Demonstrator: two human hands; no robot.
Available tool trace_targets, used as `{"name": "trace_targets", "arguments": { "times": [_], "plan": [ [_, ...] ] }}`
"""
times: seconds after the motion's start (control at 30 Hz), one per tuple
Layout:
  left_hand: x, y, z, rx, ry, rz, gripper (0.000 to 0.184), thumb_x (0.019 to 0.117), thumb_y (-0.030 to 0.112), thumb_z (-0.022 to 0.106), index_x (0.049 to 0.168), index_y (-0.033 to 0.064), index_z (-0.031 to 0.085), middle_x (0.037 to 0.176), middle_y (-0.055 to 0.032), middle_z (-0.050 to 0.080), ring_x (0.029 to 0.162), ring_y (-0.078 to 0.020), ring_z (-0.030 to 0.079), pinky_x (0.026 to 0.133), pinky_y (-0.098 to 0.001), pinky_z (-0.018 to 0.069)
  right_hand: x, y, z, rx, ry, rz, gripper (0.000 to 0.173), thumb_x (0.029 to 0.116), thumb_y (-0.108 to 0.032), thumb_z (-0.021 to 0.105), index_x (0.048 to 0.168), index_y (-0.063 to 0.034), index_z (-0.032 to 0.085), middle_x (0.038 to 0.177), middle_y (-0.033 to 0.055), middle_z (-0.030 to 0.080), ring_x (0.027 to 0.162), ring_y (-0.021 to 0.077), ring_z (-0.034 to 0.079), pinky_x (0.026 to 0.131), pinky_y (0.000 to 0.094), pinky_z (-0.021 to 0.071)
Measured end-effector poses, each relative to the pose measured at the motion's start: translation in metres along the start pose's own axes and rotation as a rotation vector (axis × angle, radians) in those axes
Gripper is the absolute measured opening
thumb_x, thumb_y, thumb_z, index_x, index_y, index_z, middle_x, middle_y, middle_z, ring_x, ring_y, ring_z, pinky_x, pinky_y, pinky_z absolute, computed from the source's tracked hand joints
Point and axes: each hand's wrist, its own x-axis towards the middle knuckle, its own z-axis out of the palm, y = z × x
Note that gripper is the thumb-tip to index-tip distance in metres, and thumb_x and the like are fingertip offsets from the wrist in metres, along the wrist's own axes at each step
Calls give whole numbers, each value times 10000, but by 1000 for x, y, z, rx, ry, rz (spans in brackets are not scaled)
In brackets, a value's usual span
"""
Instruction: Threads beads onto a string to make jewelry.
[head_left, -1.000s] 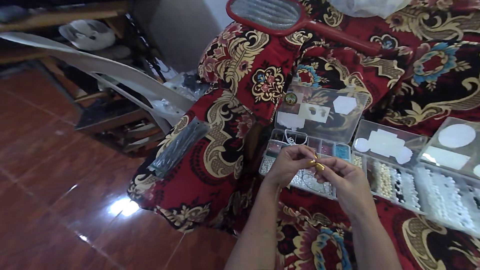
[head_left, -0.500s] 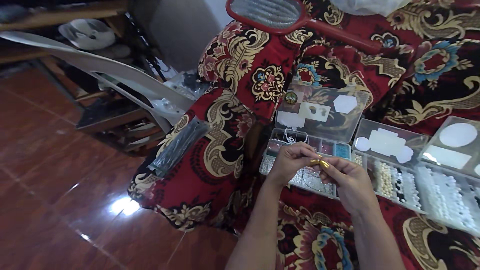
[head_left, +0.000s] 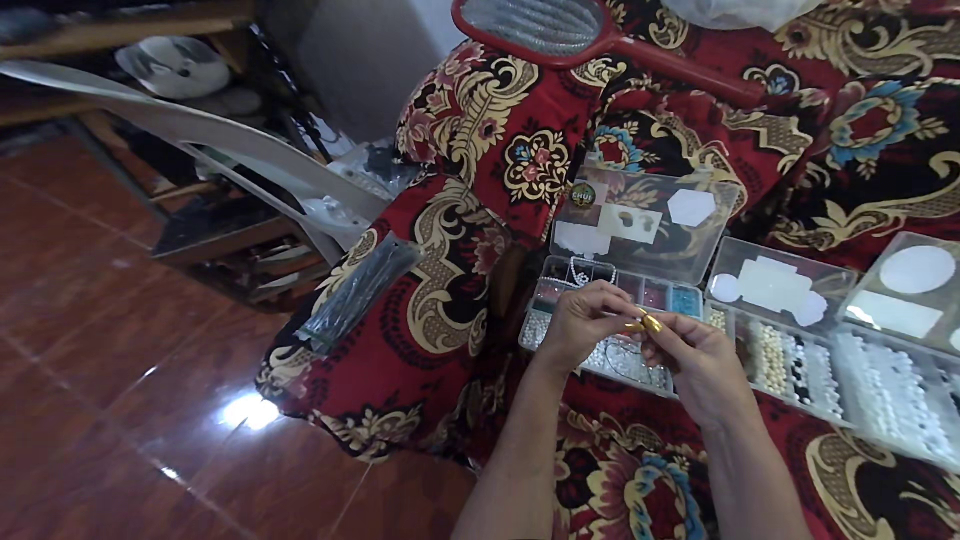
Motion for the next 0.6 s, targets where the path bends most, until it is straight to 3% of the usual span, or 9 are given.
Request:
{"name": "trace_targets", "arguments": {
  "times": [0.2, 0.6],
  "plan": [
    [0, 0, 3, 19, 31, -1, 167, 805, -153, 704, 884, -16, 756, 982, -22, 685, 921, -53, 670, 814, -210, 587, 1, 1, -1, 30, -9, 12, 164, 941, 41, 580, 916, -10, 734, 746, 20, 727, 591, 47, 658, 575, 179, 572],
    [0, 4, 2, 4, -32, -55, 75, 887, -69, 658, 882, -19, 713, 1014, -5, 666, 948, -26, 648, 847, -202, 566, 2, 3, -2, 37, -24, 23, 155, 931, 38, 586, 885, -23, 721, 753, 17, 729, 603, 46, 664, 589, 181, 576]
  ]
}}
